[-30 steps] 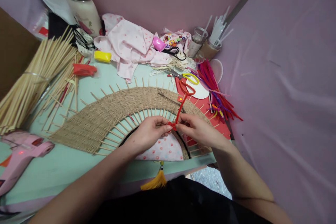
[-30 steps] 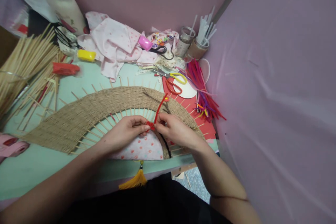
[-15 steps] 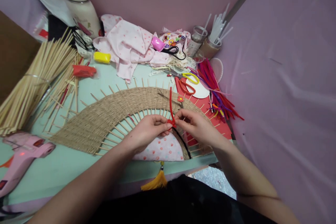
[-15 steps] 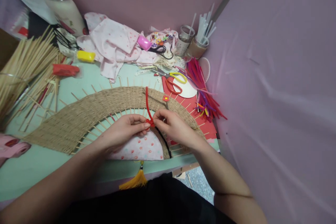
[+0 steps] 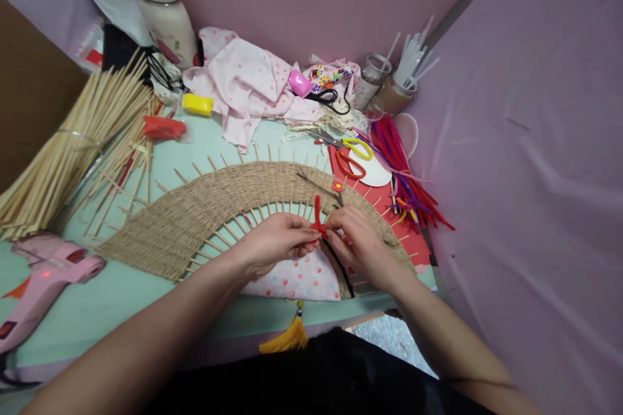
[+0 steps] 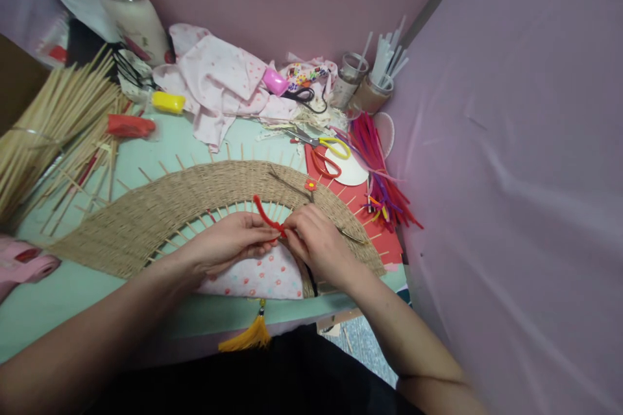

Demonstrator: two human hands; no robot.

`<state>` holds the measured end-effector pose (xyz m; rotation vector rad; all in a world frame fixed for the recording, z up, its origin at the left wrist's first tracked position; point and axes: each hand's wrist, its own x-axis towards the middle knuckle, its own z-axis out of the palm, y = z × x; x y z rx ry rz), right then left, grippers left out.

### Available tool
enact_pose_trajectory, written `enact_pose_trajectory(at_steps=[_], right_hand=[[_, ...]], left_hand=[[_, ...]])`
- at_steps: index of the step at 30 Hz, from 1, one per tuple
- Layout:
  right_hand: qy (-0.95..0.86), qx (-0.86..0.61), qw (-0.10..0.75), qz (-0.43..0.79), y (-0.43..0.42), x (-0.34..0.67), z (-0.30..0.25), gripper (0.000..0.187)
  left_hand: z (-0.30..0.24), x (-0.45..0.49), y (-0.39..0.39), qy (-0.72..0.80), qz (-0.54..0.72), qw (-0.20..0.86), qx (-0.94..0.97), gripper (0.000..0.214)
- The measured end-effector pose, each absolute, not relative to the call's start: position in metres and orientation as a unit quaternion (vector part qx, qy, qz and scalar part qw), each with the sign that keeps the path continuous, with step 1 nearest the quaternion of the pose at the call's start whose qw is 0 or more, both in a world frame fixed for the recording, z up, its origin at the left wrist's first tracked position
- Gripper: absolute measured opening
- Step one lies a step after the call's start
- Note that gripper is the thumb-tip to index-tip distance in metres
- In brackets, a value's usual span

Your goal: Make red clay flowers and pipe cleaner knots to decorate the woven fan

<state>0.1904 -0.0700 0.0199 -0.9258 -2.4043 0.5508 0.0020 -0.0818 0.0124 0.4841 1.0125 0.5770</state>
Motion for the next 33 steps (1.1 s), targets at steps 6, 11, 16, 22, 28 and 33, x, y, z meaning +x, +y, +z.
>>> enact_pose_trajectory(at_steps=[6,11,16,22,28,33], right_hand=[[-0.964,-0.222,0.125,0.079,-0.067,0.197,0.036,0.021],[-0.978,-0.189,0.084,0.027,-0.068,0.200,0.039,0.026],[-0.977,-0.199,0.070,-0.028,-0.071,0.198,0.039,0.027],[-0.978,-0.194,0.070,-0.020,-0.074,0.198,0.039,0.023],[-0.858,-0.410,0.237,0.201,-0.077,0.210,0.033,0.017],[-0.757,-0.469,0.253,0.378,-0.081,0.205,0.032,0.009]], left_hand=[[0.014,-0.001,-0.084,0.459,0.238,0.797,0.312,0.016],[0.013,-0.002,-0.085,0.454,0.239,0.794,0.327,0.013],[0.014,-0.001,-0.086,0.499,0.224,0.742,0.387,0.008],[0.015,0.001,-0.085,0.506,0.213,0.731,0.404,0.010],[0.016,0.000,-0.083,0.487,0.284,0.763,0.317,0.021],[0.022,0.000,-0.084,0.484,0.283,0.756,0.337,0.019]])
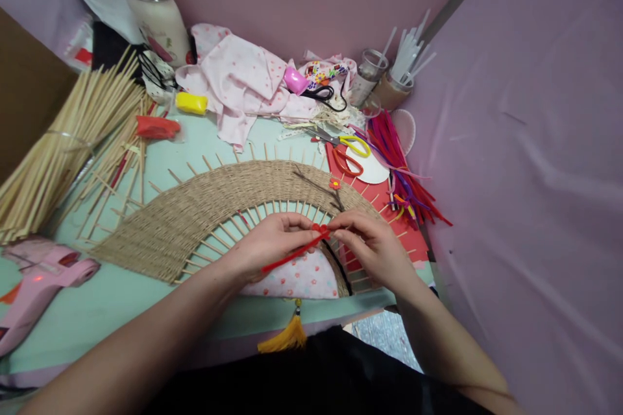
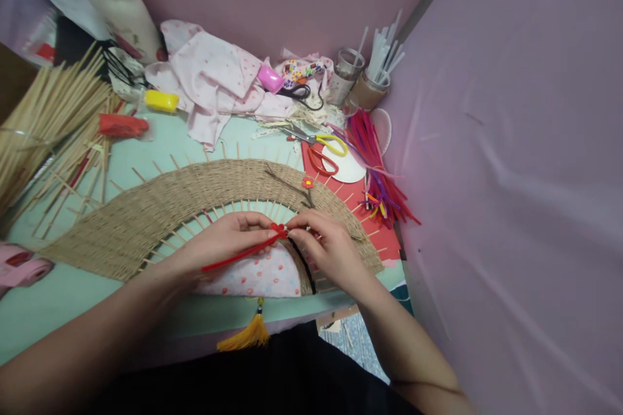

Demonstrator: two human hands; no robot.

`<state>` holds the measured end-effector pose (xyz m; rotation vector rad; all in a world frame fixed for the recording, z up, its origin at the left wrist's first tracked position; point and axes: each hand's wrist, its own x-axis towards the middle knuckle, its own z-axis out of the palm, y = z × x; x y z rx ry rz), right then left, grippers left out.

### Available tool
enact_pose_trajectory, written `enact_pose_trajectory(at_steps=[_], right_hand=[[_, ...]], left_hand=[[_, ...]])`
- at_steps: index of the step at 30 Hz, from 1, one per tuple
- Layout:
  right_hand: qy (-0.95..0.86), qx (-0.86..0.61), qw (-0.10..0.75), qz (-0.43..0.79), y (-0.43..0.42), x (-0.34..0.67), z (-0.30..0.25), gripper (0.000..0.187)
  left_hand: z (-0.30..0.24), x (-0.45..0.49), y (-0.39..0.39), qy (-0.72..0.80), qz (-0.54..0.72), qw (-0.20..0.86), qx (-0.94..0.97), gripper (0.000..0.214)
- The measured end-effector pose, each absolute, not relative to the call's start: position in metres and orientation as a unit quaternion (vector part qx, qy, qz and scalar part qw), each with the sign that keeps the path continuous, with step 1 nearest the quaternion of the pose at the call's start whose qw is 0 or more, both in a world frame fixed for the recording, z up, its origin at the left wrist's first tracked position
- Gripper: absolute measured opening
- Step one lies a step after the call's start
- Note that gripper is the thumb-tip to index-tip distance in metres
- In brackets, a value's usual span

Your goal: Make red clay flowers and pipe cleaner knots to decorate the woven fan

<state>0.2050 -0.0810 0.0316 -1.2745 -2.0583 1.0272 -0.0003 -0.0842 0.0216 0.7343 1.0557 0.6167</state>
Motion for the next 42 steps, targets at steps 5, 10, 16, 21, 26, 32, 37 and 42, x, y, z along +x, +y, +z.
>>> enact_pose_trajectory(at_steps=[5,10,16,21,26,32,37,42], right_hand=[[-0.651,-0.545,0.283,0.446,-0.087,0.193,0.029,0.018],[-0.559,-0.571,0.357,0.484,-0.093,0.180,0.025,0.019],[-0.502,-0.585,0.338,0.540,-0.093,0.176,0.021,0.022],[-0.516,-0.565,0.324,0.557,-0.093,0.175,0.019,0.025],[-0.500,-0.531,0.298,0.615,-0.091,0.177,0.015,0.028],[-0.509,-0.501,0.272,0.644,-0.088,0.182,0.018,0.027],[-0.584,-0.489,0.263,0.593,-0.090,0.184,0.024,0.022],[-0.624,-0.458,0.326,0.542,-0.095,0.183,0.012,0.015]], left_hand=[[0.021,0.003,-0.086,0.495,0.317,0.749,0.305,0.022],[0.021,0.008,-0.087,0.510,0.332,0.726,0.320,0.016],[0.020,0.013,-0.090,0.515,0.360,0.705,0.329,0.009],[0.009,0.018,-0.094,0.478,0.410,0.728,0.272,0.016],[0.004,0.021,-0.098,0.399,0.432,0.796,0.142,0.016],[0.002,0.017,-0.101,0.298,0.384,0.872,0.049,0.013],[0.004,0.010,-0.100,0.287,0.345,0.893,0.037,0.012],[0.017,0.005,-0.099,0.313,0.329,0.889,0.062,0.016]])
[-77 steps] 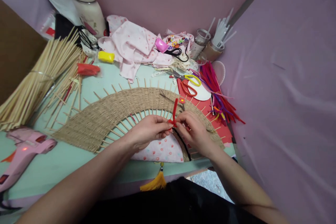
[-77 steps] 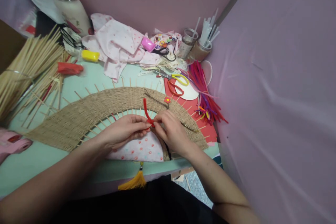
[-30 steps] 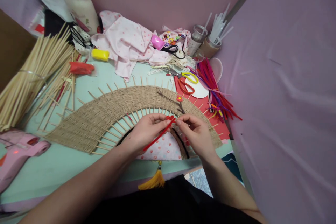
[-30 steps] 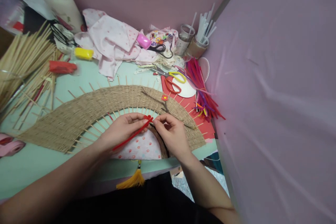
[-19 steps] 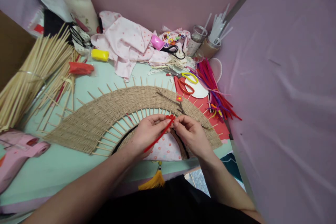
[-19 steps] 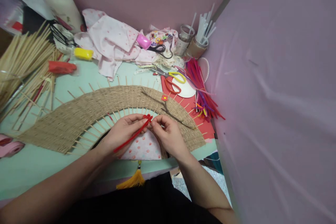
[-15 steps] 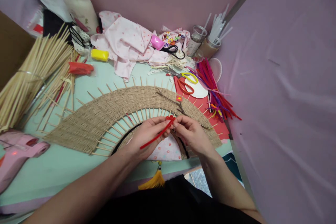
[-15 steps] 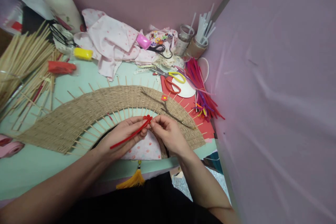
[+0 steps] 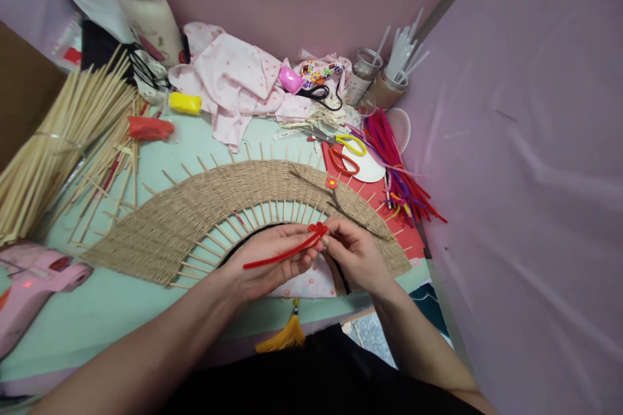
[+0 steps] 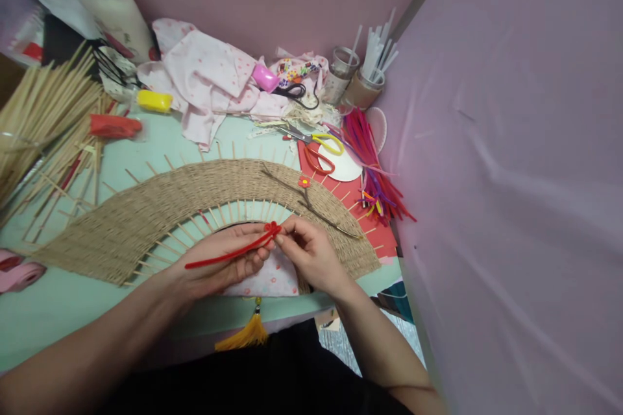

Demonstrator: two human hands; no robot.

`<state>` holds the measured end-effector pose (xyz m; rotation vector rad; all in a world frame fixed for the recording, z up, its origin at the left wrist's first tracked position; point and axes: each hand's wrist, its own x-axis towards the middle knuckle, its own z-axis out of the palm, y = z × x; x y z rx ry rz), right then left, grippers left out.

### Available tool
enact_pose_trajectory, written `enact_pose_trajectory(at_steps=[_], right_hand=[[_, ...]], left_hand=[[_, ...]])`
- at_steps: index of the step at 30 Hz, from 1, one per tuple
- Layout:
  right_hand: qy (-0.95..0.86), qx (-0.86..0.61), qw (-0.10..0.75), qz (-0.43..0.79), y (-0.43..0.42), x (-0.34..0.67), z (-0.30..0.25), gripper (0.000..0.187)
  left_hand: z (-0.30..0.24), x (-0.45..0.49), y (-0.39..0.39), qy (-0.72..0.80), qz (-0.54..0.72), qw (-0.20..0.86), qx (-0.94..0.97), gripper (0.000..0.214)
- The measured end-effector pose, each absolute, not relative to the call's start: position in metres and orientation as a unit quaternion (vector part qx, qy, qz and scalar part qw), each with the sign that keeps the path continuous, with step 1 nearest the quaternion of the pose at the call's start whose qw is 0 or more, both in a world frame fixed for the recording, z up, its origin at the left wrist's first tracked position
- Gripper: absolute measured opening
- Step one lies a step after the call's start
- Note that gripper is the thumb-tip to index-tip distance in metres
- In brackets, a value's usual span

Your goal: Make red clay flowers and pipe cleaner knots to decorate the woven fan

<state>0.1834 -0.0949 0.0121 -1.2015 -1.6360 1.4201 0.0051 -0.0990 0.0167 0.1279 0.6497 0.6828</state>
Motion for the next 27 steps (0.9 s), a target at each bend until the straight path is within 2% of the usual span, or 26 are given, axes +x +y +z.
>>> enact_pose_trajectory(at_steps=[8,14,17,21,27], right_hand=[[-0.654,-0.502,0.389,0.411,-0.087,0.193,0.011,0.011],[-0.691,-0.463,0.366,0.417,-0.091,0.188,0.015,0.008],[-0.697,-0.478,0.373,0.383,-0.093,0.183,0.013,0.003],[-0.718,-0.477,0.377,0.339,-0.093,0.181,0.016,0.011],[-0.733,-0.458,0.354,0.358,-0.093,0.185,0.023,0.009]], left_hand=[[0.013,0.011,-0.098,0.452,0.363,0.795,0.178,0.011],[0.018,0.014,-0.095,0.484,0.364,0.746,0.278,0.003],[0.020,0.016,-0.096,0.505,0.375,0.728,0.272,0.003],[0.019,0.021,-0.098,0.520,0.403,0.712,0.244,0.006],[0.022,0.025,-0.100,0.519,0.434,0.694,0.245,0.003]])
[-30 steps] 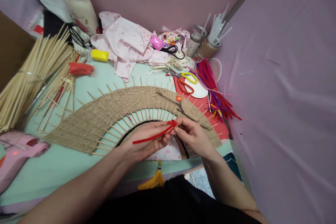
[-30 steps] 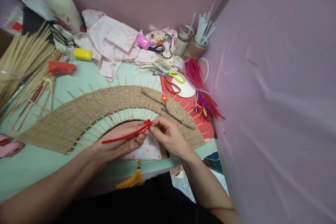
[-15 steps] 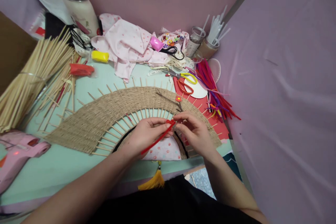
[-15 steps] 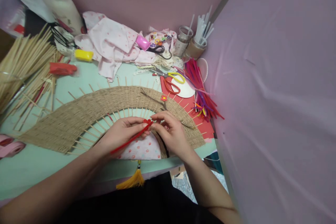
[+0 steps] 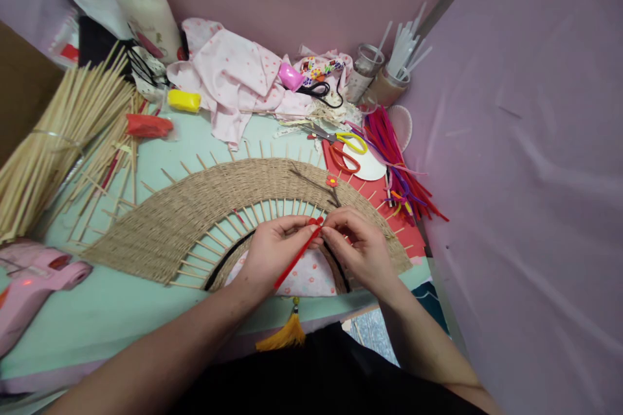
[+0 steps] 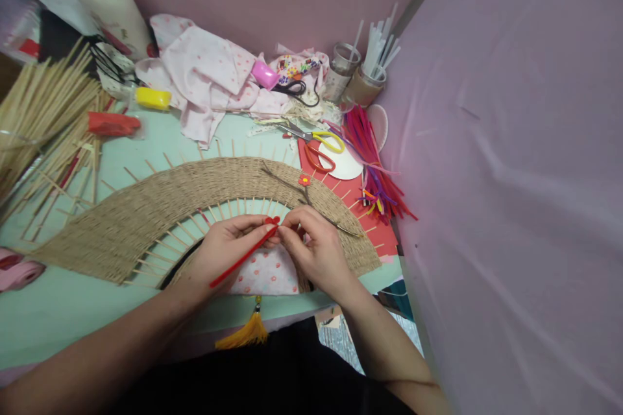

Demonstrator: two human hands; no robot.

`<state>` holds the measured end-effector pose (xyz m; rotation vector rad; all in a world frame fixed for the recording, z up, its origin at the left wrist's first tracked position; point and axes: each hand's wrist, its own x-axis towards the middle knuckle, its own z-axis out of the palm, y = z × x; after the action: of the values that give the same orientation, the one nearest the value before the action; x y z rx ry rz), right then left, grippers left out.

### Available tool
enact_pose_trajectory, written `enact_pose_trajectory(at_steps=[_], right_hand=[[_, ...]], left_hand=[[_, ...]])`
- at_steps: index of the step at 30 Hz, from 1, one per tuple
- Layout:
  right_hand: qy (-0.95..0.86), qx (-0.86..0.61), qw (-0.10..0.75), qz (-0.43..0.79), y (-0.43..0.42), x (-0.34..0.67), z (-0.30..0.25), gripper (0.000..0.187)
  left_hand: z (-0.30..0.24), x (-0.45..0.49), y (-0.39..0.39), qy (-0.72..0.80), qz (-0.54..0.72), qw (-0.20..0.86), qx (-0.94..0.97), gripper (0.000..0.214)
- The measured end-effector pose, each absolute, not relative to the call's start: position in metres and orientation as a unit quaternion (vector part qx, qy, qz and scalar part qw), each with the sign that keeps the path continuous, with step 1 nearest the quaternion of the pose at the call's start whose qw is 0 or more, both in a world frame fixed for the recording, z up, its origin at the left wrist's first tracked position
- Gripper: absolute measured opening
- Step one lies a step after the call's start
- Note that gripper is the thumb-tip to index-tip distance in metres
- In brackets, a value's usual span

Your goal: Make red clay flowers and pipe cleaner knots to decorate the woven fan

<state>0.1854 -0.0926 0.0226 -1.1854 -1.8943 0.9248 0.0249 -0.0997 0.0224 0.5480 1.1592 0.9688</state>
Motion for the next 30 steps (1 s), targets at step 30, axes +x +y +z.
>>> enact_pose_trajectory(at_steps=[30], right_hand=[[-0.906,-0.288,0.309,0.026,-0.082,0.213,0.015,0.024]], left_hand=[[0.019,0.016,-0.097,0.456,0.351,0.804,0.151,0.019]])
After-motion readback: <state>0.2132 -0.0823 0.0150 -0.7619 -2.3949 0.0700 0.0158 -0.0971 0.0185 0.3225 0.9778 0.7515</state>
